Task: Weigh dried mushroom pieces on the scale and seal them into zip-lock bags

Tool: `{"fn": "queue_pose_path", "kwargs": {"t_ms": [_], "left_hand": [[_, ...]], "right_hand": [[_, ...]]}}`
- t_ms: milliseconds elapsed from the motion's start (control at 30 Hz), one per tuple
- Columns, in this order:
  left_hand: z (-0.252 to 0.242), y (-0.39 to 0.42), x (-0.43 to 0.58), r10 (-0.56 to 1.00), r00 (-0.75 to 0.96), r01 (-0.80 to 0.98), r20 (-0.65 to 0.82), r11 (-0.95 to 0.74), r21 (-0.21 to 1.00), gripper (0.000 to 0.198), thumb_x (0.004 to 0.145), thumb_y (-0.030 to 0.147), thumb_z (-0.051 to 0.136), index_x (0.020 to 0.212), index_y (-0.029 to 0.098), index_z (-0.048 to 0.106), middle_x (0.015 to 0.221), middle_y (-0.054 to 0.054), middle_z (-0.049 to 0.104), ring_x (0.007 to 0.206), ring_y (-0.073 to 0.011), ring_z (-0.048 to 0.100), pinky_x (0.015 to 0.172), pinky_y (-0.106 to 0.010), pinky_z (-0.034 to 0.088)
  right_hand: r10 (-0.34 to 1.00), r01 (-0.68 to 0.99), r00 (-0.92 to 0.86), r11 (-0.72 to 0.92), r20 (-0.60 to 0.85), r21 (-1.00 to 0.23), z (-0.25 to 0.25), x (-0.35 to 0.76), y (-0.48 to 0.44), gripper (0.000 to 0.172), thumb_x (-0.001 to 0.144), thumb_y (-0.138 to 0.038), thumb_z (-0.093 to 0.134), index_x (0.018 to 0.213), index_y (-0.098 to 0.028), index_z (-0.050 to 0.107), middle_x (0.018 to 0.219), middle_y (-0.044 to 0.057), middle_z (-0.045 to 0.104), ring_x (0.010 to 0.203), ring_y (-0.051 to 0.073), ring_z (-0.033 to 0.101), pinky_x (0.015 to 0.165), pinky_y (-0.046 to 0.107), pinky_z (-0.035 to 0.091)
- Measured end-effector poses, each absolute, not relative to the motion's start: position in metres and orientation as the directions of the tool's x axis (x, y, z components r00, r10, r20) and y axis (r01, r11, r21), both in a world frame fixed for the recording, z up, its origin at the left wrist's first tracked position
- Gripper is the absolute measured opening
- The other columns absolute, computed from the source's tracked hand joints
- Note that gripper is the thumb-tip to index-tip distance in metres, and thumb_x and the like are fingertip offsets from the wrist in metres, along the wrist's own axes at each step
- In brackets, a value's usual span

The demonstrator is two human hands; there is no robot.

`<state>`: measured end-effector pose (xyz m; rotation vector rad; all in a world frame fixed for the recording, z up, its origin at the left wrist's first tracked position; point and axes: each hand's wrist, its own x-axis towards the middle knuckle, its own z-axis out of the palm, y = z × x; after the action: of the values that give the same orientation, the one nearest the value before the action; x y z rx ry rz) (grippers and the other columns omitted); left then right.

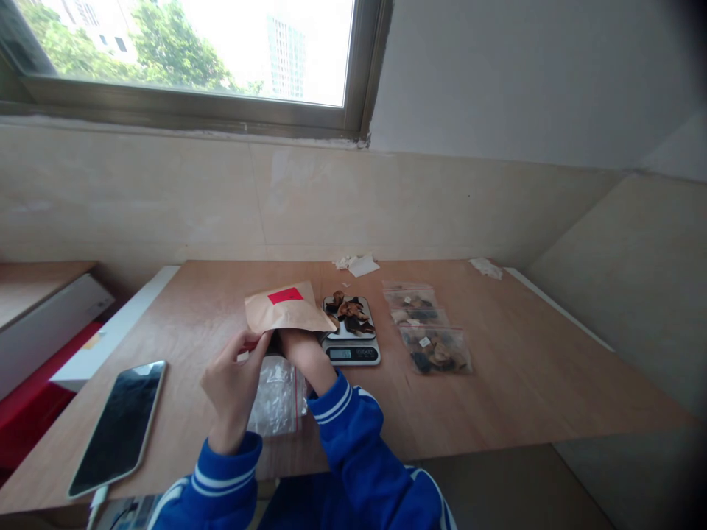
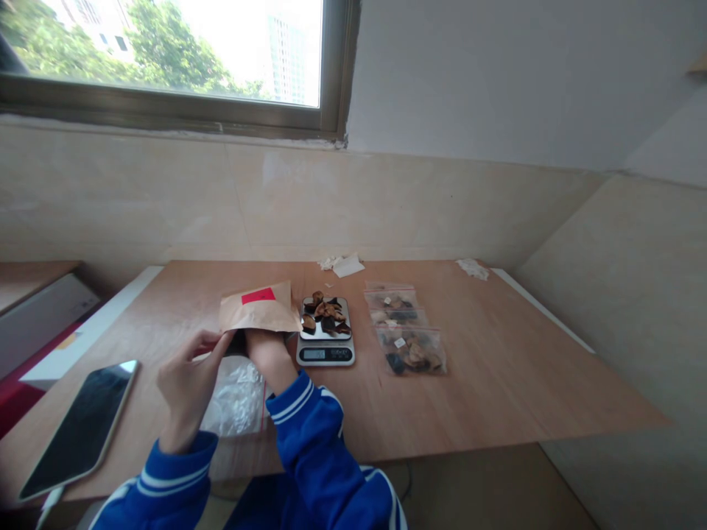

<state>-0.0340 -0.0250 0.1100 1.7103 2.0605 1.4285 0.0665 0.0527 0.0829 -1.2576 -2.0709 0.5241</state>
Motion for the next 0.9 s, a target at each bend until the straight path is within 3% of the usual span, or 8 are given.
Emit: {"fn": "queue_pose_path", "kwargs": {"t_ms": [133, 267, 333, 400, 500, 567, 767, 900], "left_hand": [[0.115, -0.023, -0.032, 0.805, -0.359, 0.707, 0.473, -0.096, 0.700, 0.027, 0.081, 0.048, 0.061, 0.073, 0.023, 0.065, 0.073, 0.001, 0.070, 0.072, -0.0176, 0.066, 0.064, -0.026, 0.040], [0.128, -0.012, -0.032, 0.756, -0.393, 0.735, 0.523, -0.083, 0.672, 0.027, 0.082, 0.049, 0.061, 0.076, 0.022, 0.065, 0.074, 0.000, 0.068, 0.071, -0.0173, 0.065, 0.063, -0.026, 0.039], [0.139, 0.002, -0.035, 0.736, -0.411, 0.746, 0.537, -0.067, 0.663, 0.028, 0.082, 0.050, 0.060, 0.080, 0.022, 0.065, 0.077, -0.001, 0.068, 0.072, -0.0183, 0.064, 0.064, -0.027, 0.041], [0.149, 0.022, -0.038, 0.731, -0.409, 0.745, 0.546, -0.077, 0.662, 0.029, 0.083, 0.050, 0.058, 0.086, 0.022, 0.066, 0.082, -0.002, 0.069, 0.077, -0.0200, 0.065, 0.068, -0.029, 0.044], [0.157, 0.058, -0.043, 0.722, -0.394, 0.696, 0.569, -0.170, 0.698, 0.035, 0.085, 0.049, 0.054, 0.100, 0.019, 0.064, 0.098, -0.007, 0.068, 0.092, -0.0227, 0.064, 0.080, -0.033, 0.047], [0.155, 0.080, -0.045, 0.711, -0.395, 0.646, 0.581, -0.235, 0.726, 0.042, 0.089, 0.050, 0.048, 0.110, 0.015, 0.059, 0.110, -0.012, 0.064, 0.103, -0.0241, 0.061, 0.089, -0.035, 0.047], [0.129, 0.098, -0.051, 0.716, -0.400, 0.588, 0.572, -0.279, 0.759, 0.055, 0.092, 0.046, 0.041, 0.132, 0.008, 0.041, 0.133, -0.022, 0.046, 0.118, -0.0250, 0.053, 0.096, -0.038, 0.045], [0.099, 0.075, -0.056, 0.824, -0.275, 0.709, 0.496, -0.175, 0.683, 0.043, 0.088, 0.044, 0.045, 0.115, 0.012, 0.054, 0.116, -0.018, 0.058, 0.091, -0.0241, 0.063, 0.083, -0.039, 0.048]], "right_hand": [[0.901, 0.626, -0.335, 0.433, 0.277, -0.649, 0.113, 0.084, 0.017, 0.035, 0.090, -0.008, 0.045, 0.121, -0.019, 0.060, 0.126, 0.009, 0.063, 0.121, 0.028, 0.055, 0.108, 0.047, 0.040], [0.792, 0.367, -0.529, 0.536, 0.304, -0.760, 0.159, 0.133, -0.020, 0.028, 0.094, -0.017, 0.045, 0.113, -0.023, 0.066, 0.115, 0.003, 0.068, 0.109, 0.020, 0.063, 0.097, 0.037, 0.050], [0.824, 0.267, -0.472, 0.472, 0.313, -0.840, 0.170, 0.165, -0.023, 0.026, 0.096, -0.026, 0.045, 0.112, -0.023, 0.066, 0.108, 0.002, 0.071, 0.101, 0.017, 0.066, 0.090, 0.031, 0.053], [0.895, 0.225, -0.261, 0.422, 0.363, -0.878, 0.166, 0.196, -0.013, 0.028, 0.097, -0.031, 0.043, 0.109, -0.021, 0.066, 0.098, 0.003, 0.072, 0.093, 0.016, 0.067, 0.085, 0.031, 0.053], [0.898, 0.310, 0.074, 0.392, 0.434, -0.866, 0.138, 0.230, 0.013, 0.027, 0.095, -0.033, 0.044, 0.104, -0.019, 0.066, 0.097, 0.006, 0.070, 0.095, 0.018, 0.065, 0.088, 0.034, 0.051], [0.862, 0.429, 0.162, 0.377, 0.480, -0.821, 0.114, 0.241, 0.030, 0.026, 0.093, -0.030, 0.044, 0.101, -0.019, 0.066, 0.102, 0.008, 0.068, 0.100, 0.020, 0.063, 0.092, 0.038, 0.049], [0.823, 0.654, 0.136, 0.343, 0.551, -0.675, 0.077, 0.233, 0.059, 0.029, 0.094, -0.025, 0.039, 0.102, -0.021, 0.066, 0.128, 0.012, 0.054, 0.126, 0.023, 0.048, 0.108, 0.043, 0.037], [0.838, 0.631, 0.073, 0.381, 0.541, -0.676, 0.076, 0.215, 0.060, 0.029, 0.094, -0.023, 0.038, 0.104, -0.021, 0.065, 0.129, 0.011, 0.052, 0.126, 0.021, 0.047, 0.107, 0.040, 0.037]]}}
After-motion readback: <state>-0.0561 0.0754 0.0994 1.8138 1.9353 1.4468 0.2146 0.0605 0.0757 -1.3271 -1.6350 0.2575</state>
